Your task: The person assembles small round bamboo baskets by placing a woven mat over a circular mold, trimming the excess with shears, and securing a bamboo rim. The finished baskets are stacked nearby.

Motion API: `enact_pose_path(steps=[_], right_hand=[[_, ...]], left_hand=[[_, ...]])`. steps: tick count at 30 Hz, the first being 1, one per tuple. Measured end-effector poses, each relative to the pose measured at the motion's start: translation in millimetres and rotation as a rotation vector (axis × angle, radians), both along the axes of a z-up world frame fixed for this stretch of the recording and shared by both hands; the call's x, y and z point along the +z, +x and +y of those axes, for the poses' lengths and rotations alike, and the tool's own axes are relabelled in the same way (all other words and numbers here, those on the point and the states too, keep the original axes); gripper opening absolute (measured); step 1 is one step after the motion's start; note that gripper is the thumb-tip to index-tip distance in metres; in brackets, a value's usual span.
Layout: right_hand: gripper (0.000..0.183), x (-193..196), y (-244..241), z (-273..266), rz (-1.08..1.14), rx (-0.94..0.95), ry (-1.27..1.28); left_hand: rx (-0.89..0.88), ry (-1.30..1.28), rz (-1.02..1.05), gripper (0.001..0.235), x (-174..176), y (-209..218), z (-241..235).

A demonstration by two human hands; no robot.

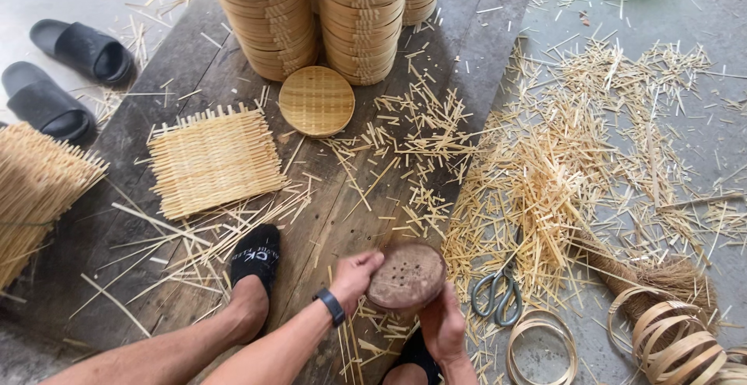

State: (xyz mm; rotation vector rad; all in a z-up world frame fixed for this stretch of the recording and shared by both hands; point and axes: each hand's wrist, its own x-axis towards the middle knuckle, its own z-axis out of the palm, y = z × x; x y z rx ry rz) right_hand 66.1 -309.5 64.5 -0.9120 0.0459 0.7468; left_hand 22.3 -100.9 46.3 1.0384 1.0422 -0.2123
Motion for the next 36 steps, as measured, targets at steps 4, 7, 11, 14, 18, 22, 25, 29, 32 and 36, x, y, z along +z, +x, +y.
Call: enact_pose_path(steps=[4, 7, 11, 14, 18, 22, 25, 29, 32, 36], right_hand=[[0.055, 4, 0, 7, 0.032, 0.021, -0.49], [0.052, 10, 8, 8, -0.108, 0.106, -0.934], [0.05, 65, 41, -13, -0.537, 0.236, -1.261], [0.044, 129, 89, -10, -0.829, 0.429, -1.279], [0.043, 159, 141, 79, -1.024, 0.661, -1.245], [0.049, 117, 193, 221, -1.003, 0.52, -1.178], [0.055, 59, 223, 312, -0.857, 0.329, -1.119], [0.052, -7, 242, 360, -0.836, 0.242, -1.186], [0.048, -25, 250, 364, -0.853, 0.233, -1.222], [0.049, -9, 251, 363, -0.767, 0.296, -1.185]], left_hand=[[-0.221, 0.213, -0.247, 0.044, -2, 1, 30], [-0.494, 0.523, -0.1, 0.05, 9, 20, 86], [-0.218, 1.12, -0.163, 0.041, 26, 63, 210], [-0.226, 1.115, 0.018, 0.041, 28, 91, 286], [-0.125, 1.187, -0.079, 0.049, 5, 120, 330], [-0.107, 1.099, -0.028, 0.051, -12, 150, 344], [-0.112, 1.056, -0.045, 0.049, -22, 160, 351], [-0.086, 1.062, -0.124, 0.043, -40, 153, 357], [-0.144, 1.162, -0.119, 0.041, -39, 160, 355], [-0.159, 1.077, -0.071, 0.052, -6, 159, 350]])
